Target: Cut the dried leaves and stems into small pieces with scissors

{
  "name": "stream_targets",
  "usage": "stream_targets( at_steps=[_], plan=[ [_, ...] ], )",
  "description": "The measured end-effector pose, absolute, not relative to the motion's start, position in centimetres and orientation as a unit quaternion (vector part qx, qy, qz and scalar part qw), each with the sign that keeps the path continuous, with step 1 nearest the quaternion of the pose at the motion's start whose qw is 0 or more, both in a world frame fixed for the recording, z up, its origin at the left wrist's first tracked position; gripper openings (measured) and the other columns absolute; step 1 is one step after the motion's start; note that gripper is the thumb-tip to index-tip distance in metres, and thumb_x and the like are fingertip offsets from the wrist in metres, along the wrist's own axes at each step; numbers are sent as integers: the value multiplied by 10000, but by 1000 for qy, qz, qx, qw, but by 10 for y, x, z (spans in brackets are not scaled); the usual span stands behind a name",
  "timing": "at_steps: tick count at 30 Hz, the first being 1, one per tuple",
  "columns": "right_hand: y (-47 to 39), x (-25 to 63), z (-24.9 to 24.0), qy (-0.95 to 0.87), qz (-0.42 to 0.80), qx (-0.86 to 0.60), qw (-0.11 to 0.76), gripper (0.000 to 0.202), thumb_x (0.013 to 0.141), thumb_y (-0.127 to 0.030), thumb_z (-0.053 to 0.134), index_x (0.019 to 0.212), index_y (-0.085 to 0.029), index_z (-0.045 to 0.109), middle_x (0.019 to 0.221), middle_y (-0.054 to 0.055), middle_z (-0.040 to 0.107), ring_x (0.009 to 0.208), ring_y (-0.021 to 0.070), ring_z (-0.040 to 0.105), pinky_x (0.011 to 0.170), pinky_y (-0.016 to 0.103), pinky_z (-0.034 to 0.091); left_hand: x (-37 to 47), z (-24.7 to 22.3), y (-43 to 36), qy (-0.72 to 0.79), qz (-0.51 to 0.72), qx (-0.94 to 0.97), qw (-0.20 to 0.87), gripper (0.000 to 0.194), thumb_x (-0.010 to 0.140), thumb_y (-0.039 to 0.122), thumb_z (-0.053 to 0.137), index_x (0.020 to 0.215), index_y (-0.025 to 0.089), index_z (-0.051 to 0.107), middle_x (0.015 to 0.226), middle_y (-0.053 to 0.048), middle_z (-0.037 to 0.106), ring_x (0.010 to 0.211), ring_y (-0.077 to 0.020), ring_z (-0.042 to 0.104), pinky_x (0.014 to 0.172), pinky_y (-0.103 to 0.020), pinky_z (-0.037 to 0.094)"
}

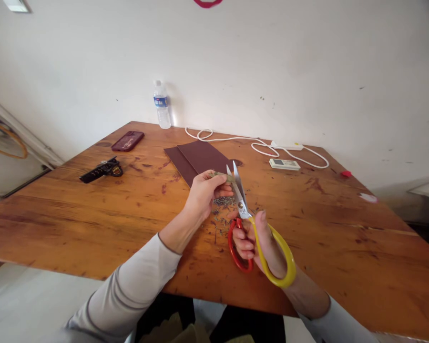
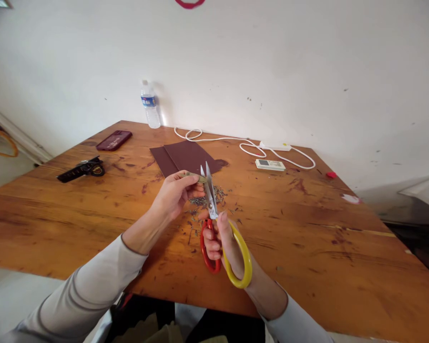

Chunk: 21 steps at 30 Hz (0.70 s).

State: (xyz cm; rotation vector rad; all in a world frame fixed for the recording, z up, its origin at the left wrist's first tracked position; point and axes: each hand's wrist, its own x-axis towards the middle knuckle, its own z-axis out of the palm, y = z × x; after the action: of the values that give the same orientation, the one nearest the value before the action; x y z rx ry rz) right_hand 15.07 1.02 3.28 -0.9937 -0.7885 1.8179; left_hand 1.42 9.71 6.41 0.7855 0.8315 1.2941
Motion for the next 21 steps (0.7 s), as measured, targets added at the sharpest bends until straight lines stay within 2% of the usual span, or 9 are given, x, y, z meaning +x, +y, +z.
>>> stream_targets(
  at_steps=[2, 9, 13, 21],
  plan=[
    [9, 150, 34, -320, 728, -411, 446, 667, 671, -822, 615, 935, -210, 598, 604, -58, 422, 469, 77, 225, 387, 175, 209, 14, 64, 97, 372, 571, 352, 642, 81, 739, 116, 633, 676, 121, 584, 583, -23, 637, 483, -107, 604, 534, -239, 550],
    [9, 152, 35, -333, 722, -416, 440, 679, 662, -830, 611, 938, -209, 597, 607, -55, 430, 456, 73, 234, 372, 170, 210, 13, 64, 99, 378, 575, 359, 630, 81, 719, 134, 639, 670, 133, 574, 561, -8, 623, 467, -107, 593, 513, -242, 544],
    [10, 152, 32, -337, 727, -412, 435, 736, 602, -853, 632, 954, -208, 591, 619, -65, 427, 442, 56, 217, 372, 156, 202, 12, 64, 100, 382, 575, 362, 627, 79, 710, 144, 646, 676, 132, 577, 549, -8, 620, 465, -104, 592, 502, -225, 529],
    [10, 150, 30, -351, 731, -390, 437, 739, 577, -882, 610, 896, -216, 579, 624, -53, 459, 457, 84, 324, 398, 196, 301, 12, 64, 100, 381, 591, 361, 613, 103, 705, 144, 640, 663, 149, 545, 543, 2, 604, 459, -99, 581, 480, -213, 508]
  ],
)
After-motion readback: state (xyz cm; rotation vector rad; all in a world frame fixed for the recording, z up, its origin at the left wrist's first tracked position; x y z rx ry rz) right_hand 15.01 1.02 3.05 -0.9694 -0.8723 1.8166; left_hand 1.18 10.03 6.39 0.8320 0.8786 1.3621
